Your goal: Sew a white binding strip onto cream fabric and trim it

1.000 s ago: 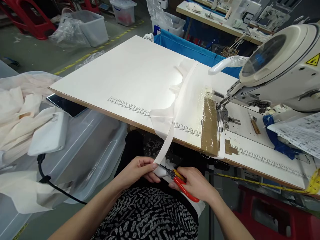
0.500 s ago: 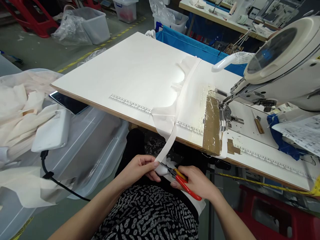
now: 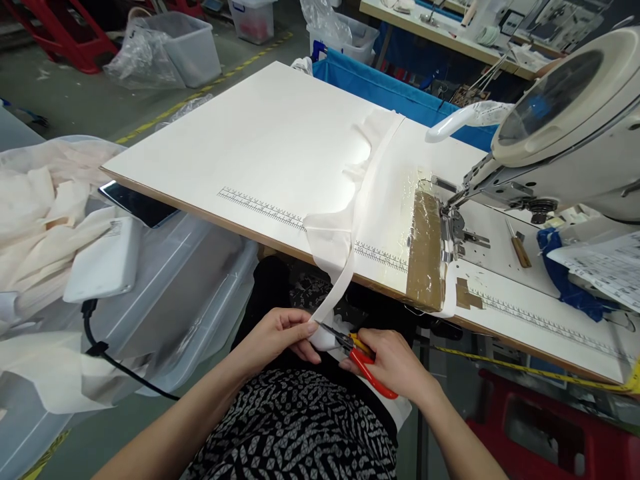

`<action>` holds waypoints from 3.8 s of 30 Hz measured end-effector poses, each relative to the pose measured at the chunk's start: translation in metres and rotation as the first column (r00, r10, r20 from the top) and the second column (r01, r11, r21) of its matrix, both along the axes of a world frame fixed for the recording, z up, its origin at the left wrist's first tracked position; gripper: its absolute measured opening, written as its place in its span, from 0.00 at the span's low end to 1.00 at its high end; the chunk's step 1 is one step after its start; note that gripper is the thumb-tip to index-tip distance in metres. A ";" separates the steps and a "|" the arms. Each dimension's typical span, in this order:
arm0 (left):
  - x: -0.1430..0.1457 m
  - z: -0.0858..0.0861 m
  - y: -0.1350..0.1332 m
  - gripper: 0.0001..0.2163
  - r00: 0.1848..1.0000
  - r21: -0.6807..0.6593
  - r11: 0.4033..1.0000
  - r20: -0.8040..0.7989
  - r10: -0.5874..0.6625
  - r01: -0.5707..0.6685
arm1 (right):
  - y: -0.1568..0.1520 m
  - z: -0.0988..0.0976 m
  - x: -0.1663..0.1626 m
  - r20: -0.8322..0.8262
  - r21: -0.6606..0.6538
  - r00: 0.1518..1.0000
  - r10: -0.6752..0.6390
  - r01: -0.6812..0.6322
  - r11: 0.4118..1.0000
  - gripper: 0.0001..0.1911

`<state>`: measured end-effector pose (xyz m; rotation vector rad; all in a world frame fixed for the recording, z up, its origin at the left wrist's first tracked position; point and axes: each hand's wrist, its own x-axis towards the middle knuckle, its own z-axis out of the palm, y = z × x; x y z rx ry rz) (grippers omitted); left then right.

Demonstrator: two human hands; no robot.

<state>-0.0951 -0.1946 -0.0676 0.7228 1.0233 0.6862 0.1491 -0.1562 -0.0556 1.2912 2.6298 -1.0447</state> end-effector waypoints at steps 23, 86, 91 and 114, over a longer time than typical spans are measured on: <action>-0.016 0.004 0.010 0.24 0.840 0.313 0.947 -0.530 0.114 0.069 | -0.013 -0.013 0.021 -0.159 -0.150 0.970 -0.184 0.161 0.975 0.26; 0.007 0.010 0.008 0.20 1.000 0.004 1.000 0.005 -0.018 0.018 | -0.016 -0.009 0.004 -0.105 -0.170 0.989 -0.102 0.083 0.982 0.28; 0.007 0.011 0.008 0.21 0.999 -0.006 0.999 0.003 -0.032 0.032 | -0.012 -0.004 0.004 -0.057 -0.107 0.996 -0.074 0.067 0.992 0.27; 0.018 0.031 0.021 0.18 0.947 0.206 0.944 -0.247 -0.204 0.257 | -0.013 -0.007 -0.028 -0.468 -0.286 0.773 -0.429 0.326 0.901 0.10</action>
